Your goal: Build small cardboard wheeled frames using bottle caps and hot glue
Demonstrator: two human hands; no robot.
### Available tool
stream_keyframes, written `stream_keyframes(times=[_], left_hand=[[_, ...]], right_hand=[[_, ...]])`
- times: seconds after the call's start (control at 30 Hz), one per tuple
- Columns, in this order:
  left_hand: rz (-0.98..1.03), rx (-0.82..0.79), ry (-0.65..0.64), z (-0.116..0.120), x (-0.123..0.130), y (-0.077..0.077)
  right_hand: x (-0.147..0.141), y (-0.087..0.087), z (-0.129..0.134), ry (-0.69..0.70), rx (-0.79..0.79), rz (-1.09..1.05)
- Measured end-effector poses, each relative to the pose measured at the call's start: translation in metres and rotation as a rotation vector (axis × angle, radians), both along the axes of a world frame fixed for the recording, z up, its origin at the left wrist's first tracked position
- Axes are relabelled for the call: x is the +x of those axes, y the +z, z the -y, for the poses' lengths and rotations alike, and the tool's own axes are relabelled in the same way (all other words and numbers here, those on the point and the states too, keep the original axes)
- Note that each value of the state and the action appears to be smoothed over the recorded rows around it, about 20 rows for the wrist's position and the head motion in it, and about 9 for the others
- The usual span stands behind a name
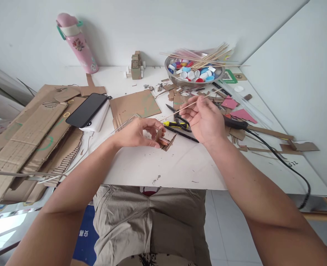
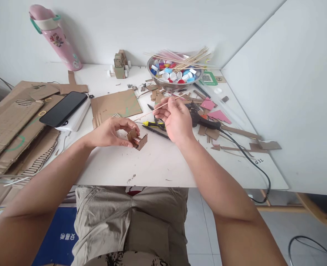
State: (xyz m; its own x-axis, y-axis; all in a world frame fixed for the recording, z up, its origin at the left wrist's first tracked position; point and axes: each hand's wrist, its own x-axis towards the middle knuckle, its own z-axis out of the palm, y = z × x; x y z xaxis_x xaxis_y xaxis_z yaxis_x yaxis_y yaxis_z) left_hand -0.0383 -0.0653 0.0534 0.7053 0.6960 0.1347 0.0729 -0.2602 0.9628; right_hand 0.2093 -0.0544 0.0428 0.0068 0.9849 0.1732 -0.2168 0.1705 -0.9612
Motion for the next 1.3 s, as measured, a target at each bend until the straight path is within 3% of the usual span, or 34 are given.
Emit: stream_keyframes(times=[0.2, 0.47, 0.63, 0.73, 0.83, 0.97, 1.03, 1.1, 1.17, 1.3], left_hand=[[0.006, 0.013, 0.018, 0.002, 0.004, 0.001], [0.047, -0.09, -0.055, 0.005, 0.007, 0.007], [0.06, -0.092, -0.057, 0.004, 0.005, 0.009], [0.052, -0.065, -0.05, 0.003, 0.004, 0.01], [0.051, -0.032, -0.034, 0.002, 0.002, 0.009], [0.094, -0.005, -0.004, 0.0, 0.0, 0.007], [0.119, 0.019, 0.015, -0.001, -0.001, 0.006], [0.142, 0.047, 0.048, -0.001, -0.001, 0.004], [0.162, 0.067, 0.089, -0.001, 0.0, 0.004], [0.154, 0.054, 0.096, 0.001, 0.004, 0.006]], right_hand=[[-0.013, 0.009, 0.013, 0.284, -0.098, 0.215], [-0.014, 0.013, 0.015, 0.315, -0.022, 0.311], [-0.014, 0.014, 0.011, 0.335, -0.106, 0.228], [-0.009, 0.015, 0.005, 0.246, -0.152, 0.189], [0.007, 0.013, -0.005, 0.057, -0.087, 0.282], [0.04, 0.01, -0.014, -0.262, 0.067, 0.696], [0.053, 0.01, -0.017, -0.36, 0.091, 0.916], [0.058, 0.01, -0.018, -0.405, 0.104, 0.988], [0.054, 0.01, -0.018, -0.337, 0.084, 0.892], [0.025, 0.008, -0.012, 0.105, -0.099, 0.421]])
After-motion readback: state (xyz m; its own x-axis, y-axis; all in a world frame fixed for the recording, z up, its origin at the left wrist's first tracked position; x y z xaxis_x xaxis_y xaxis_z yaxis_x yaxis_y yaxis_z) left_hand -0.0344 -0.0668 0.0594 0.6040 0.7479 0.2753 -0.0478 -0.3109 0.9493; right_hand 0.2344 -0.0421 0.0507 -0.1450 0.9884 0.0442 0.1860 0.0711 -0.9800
